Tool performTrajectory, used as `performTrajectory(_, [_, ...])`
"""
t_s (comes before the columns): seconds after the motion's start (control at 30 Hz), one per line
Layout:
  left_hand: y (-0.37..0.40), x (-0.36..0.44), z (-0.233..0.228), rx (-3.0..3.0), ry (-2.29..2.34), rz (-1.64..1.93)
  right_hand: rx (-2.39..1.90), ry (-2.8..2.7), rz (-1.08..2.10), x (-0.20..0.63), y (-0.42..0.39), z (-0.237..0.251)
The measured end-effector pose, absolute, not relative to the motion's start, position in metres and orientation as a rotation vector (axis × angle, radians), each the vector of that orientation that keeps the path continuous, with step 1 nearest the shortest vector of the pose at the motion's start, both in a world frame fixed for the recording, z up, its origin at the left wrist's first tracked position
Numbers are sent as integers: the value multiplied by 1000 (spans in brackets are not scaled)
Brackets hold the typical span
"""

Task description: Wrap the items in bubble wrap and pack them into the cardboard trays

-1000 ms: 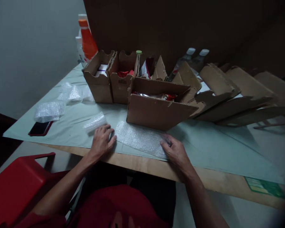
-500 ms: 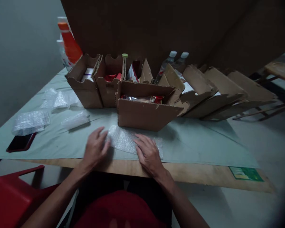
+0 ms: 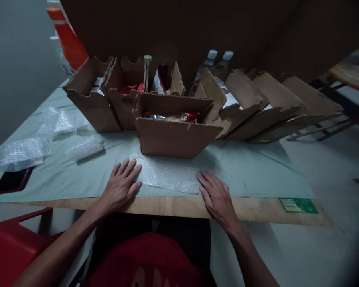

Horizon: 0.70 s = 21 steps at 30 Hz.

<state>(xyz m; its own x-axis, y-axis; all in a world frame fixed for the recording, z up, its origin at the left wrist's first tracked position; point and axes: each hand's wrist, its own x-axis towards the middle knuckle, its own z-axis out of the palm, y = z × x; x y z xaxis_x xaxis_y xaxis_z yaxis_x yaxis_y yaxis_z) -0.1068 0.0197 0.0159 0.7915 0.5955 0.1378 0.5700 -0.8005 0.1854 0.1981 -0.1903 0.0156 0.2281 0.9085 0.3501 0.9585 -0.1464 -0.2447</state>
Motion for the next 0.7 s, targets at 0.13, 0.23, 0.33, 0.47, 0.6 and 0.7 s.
performTrajectory(0.13, [10, -99, 26, 2863, 910, 400, -2048, -1657, -278, 181, -191, 35])
performTrajectory(0.23, [10, -98, 35, 2885, 721, 345, -1933, -1882, -134, 162, -178, 42])
performTrajectory(0.33, [13, -100, 42, 2861, 677, 260, -1926, -1977, -103, 157, -167, 37])
performTrajectory(0.47, [14, -96, 46, 2834, 722, 298, -1855, -1907, -122, 165, -159, 38])
performTrajectory(0.6, [20, -91, 38, 2778, 769, 440, -1781, -1780, -12, 175, -157, 61])
performTrajectory(0.7, [27, -90, 33, 2749, 770, 485, -1784, -1720, 87, 180, -160, 78])
